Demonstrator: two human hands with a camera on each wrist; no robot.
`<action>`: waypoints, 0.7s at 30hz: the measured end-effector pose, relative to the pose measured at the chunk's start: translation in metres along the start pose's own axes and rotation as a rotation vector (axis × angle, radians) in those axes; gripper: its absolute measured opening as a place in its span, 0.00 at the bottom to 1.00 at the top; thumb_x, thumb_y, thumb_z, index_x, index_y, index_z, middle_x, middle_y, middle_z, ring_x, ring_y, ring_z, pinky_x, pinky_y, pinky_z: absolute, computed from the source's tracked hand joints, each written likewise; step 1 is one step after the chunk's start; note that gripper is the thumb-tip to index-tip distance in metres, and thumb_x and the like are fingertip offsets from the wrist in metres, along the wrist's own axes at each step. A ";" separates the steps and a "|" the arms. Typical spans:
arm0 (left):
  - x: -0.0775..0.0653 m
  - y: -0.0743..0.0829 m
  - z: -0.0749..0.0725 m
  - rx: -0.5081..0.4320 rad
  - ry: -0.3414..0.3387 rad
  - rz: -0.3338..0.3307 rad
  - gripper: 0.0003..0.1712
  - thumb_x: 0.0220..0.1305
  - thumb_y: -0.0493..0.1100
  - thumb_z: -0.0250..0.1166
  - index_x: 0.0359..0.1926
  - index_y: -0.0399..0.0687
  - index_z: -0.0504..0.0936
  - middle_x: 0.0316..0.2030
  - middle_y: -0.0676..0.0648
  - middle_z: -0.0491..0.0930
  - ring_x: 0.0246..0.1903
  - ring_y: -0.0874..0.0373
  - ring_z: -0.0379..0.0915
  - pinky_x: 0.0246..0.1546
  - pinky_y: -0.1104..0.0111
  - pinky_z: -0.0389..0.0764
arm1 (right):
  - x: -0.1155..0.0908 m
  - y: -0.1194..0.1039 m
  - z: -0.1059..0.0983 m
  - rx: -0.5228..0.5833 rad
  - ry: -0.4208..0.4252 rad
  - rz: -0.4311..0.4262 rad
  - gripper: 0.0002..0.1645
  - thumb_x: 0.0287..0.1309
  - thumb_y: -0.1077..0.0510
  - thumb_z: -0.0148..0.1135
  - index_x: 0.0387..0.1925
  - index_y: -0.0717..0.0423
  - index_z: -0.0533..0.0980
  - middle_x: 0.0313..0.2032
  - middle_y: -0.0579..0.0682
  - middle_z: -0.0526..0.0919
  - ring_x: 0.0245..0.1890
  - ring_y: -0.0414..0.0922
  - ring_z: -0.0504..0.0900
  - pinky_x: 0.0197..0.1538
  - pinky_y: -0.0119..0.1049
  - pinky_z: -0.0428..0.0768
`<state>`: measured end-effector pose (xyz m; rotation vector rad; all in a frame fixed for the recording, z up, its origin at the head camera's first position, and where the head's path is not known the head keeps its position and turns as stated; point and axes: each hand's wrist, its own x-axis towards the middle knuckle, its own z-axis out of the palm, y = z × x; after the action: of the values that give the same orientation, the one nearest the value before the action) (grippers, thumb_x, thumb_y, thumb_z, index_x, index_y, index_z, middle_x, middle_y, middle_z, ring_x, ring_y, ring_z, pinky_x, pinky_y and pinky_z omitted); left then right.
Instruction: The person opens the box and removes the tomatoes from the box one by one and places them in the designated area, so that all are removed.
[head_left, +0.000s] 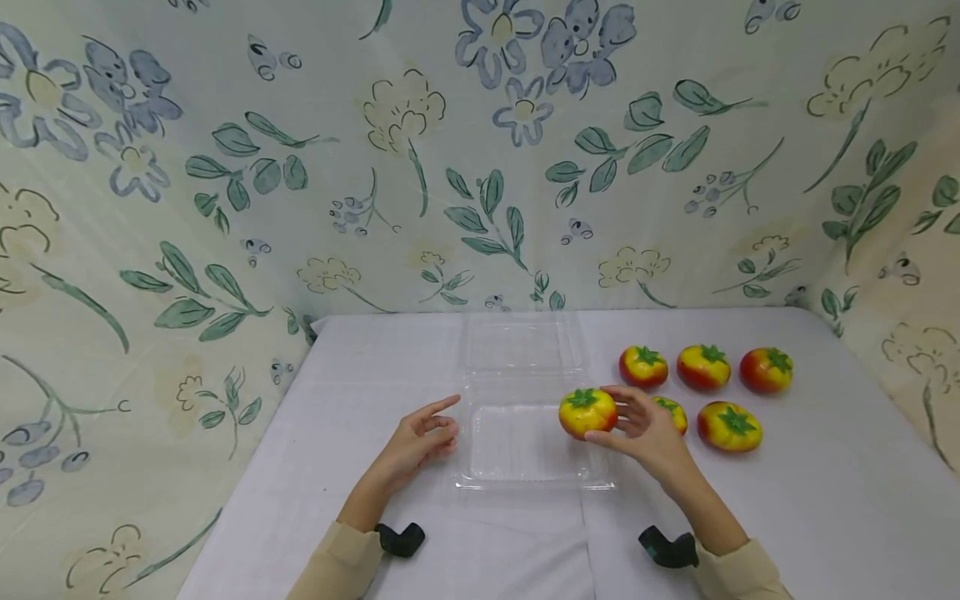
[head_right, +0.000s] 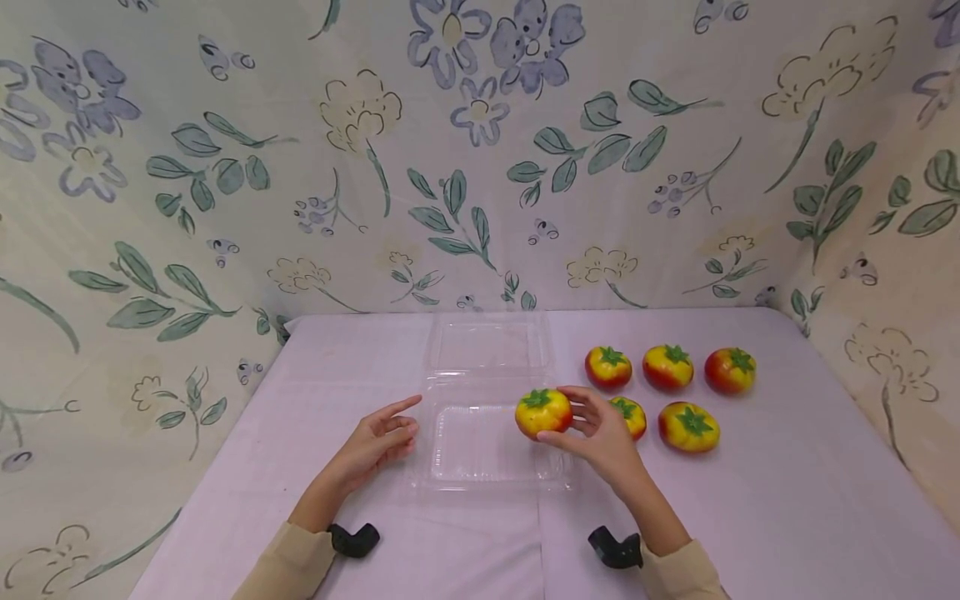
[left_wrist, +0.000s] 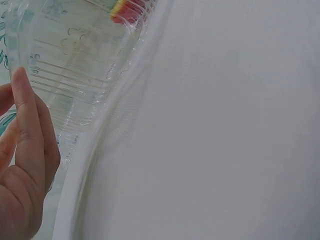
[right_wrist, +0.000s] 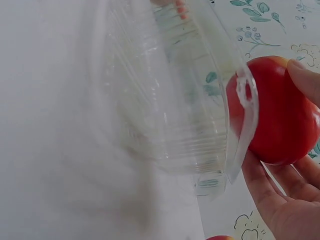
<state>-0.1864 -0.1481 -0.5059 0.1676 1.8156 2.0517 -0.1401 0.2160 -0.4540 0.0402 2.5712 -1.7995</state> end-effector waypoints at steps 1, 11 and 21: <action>0.000 0.000 0.000 0.003 -0.001 0.003 0.35 0.67 0.36 0.67 0.73 0.43 0.66 0.41 0.46 0.78 0.32 0.61 0.80 0.36 0.73 0.83 | 0.000 0.000 -0.001 -0.001 0.003 0.006 0.45 0.49 0.49 0.79 0.66 0.57 0.69 0.63 0.60 0.73 0.60 0.58 0.74 0.61 0.51 0.74; 0.000 0.001 0.000 -0.001 -0.003 -0.001 0.35 0.67 0.35 0.66 0.73 0.44 0.66 0.42 0.46 0.77 0.33 0.61 0.79 0.36 0.73 0.84 | 0.000 0.007 -0.014 -0.022 0.037 -0.032 0.43 0.52 0.51 0.78 0.67 0.56 0.69 0.63 0.60 0.72 0.60 0.58 0.74 0.59 0.43 0.76; -0.001 0.002 0.001 -0.001 0.000 -0.008 0.35 0.68 0.35 0.66 0.73 0.44 0.66 0.42 0.46 0.77 0.33 0.61 0.79 0.36 0.74 0.83 | -0.001 0.012 -0.023 -0.042 0.063 -0.019 0.45 0.52 0.49 0.77 0.67 0.57 0.68 0.64 0.61 0.72 0.60 0.59 0.75 0.55 0.31 0.78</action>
<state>-0.1856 -0.1481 -0.5041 0.1597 1.8122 2.0476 -0.1388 0.2422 -0.4575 0.0735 2.6604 -1.7780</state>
